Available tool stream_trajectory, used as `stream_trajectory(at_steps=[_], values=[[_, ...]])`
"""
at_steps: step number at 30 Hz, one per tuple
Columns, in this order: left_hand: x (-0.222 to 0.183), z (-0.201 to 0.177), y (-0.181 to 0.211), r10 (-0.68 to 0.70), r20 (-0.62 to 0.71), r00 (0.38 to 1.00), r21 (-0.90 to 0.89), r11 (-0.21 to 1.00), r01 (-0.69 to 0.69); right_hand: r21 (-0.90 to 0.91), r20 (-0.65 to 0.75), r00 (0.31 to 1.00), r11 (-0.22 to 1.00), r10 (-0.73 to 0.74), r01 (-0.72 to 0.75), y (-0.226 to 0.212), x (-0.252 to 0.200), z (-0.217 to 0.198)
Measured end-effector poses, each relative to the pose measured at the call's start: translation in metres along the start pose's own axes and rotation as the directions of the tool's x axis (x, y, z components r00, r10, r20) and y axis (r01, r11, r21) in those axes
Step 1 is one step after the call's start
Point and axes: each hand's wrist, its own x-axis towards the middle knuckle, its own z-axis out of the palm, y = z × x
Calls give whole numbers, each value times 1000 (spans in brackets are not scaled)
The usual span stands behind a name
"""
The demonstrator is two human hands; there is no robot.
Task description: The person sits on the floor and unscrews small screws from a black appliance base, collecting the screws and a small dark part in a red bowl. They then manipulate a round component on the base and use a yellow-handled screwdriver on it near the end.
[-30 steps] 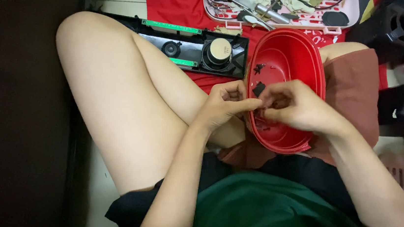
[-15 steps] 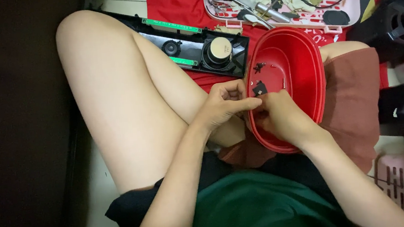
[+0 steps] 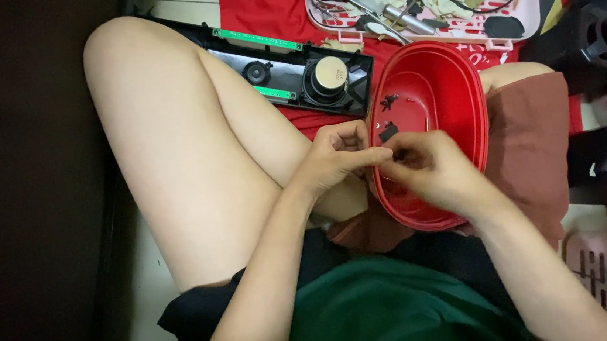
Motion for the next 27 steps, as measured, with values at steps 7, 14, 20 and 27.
stream_trajectory(at_steps=[7, 14, 20, 27], values=[[-4, 2, 5, -5, 4, 1000, -23, 1000, 5, 793, 2, 972, 592, 237, -146, -12, -1, -13], [-5, 3, 6, -6, -2, 1000, -44, 999, 6, 942, 40, 941, 301, 336, -148, 1, 19, -17], [-5, 5, 11, -8, 3, 1000, -34, 999, 8, 526, -271, 912, 841, 309, -129, 3, 38, -4], [-8, 4, 14, -2, 11, 1000, -23, 1000, 2, -101, -339, 908, 951, 244, -293, 47, 72, -4]])
